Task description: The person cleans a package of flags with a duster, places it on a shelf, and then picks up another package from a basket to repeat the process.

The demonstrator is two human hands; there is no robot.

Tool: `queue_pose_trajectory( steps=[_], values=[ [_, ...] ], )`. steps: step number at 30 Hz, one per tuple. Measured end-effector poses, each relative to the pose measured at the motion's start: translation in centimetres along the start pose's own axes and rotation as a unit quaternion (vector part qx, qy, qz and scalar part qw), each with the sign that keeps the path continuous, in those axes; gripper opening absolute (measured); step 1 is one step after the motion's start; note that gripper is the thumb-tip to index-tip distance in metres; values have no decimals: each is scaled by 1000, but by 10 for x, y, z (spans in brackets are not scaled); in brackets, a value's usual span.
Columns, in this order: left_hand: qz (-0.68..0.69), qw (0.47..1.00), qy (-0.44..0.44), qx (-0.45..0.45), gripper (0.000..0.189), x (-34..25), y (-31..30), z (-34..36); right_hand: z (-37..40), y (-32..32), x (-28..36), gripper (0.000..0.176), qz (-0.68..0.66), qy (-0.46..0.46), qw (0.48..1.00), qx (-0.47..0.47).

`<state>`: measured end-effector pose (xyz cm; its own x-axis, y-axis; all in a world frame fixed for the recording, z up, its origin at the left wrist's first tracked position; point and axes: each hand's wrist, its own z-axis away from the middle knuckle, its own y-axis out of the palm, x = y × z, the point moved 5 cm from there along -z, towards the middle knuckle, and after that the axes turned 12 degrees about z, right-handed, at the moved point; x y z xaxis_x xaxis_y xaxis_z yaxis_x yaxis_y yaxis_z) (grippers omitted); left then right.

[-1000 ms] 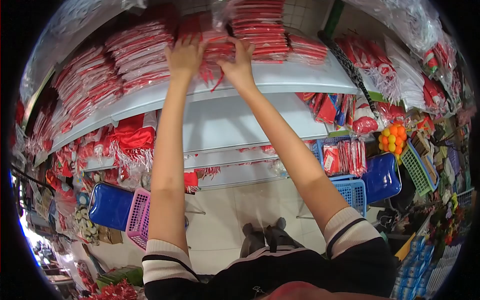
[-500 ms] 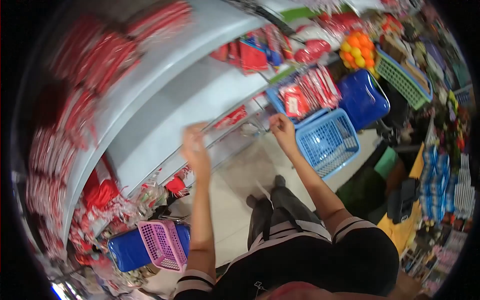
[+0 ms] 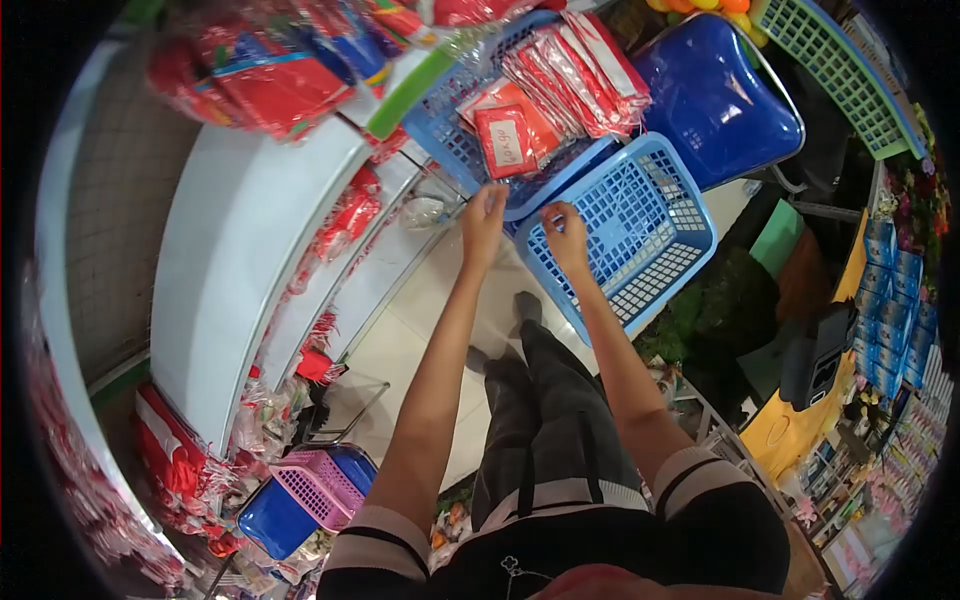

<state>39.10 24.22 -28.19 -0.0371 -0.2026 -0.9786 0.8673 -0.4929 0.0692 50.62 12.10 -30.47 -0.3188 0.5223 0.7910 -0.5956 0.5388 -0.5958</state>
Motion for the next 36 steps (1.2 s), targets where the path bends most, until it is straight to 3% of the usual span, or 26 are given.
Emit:
queue_pose_trajectory(
  steps=[3,6,9,10,13,14,17,19,23,25,27,29,30,33,36],
  values=[
    [-60,996,70,-3,35,55,19,-60,-5,6,-9,13,-19,-38,999,-11],
    [-77,991,57,-88,53,111,24,-103,-5,6,-23,16,-55,37,997,24],
    [-121,973,17,-196,63,121,28,-113,-2,3,-39,16,-50,68,996,38],
    [-200,951,6,-236,71,121,28,-114,-1,1,-44,17,-52,73,995,36],
    [-161,949,-129,-239,73,138,25,-109,0,-6,-53,14,-57,96,993,34],
    [-171,951,-101,-237,77,147,23,-111,-1,-10,-52,13,-60,110,991,36],
    [-221,954,-82,-187,75,128,30,-106,-5,-13,-58,11,-51,109,992,31],
    [-347,923,-113,-122,72,85,42,-99,-10,-14,-61,11,-48,104,993,32],
    [-562,807,-183,8,60,78,46,-108,-21,-12,-60,13,-66,95,993,39],
    [-620,728,-277,94,50,118,35,-127,-25,-14,-58,17,-55,88,994,31],
    [-616,695,-333,165,45,117,36,-131,-25,-13,-59,17,-60,90,993,36],
    [-558,718,-354,218,46,65,50,-135,-27,-11,-59,17,-63,89,993,39],
    [-619,737,-226,152,52,83,41,-162,-27,-10,-59,17,-63,87,993,38],
    [-577,802,-151,39,58,63,46,-184,-25,-7,-53,16,-74,92,992,35],
    [-559,807,-188,15,62,94,47,-177,-25,-2,-50,13,-69,99,992,22]
  ],
)
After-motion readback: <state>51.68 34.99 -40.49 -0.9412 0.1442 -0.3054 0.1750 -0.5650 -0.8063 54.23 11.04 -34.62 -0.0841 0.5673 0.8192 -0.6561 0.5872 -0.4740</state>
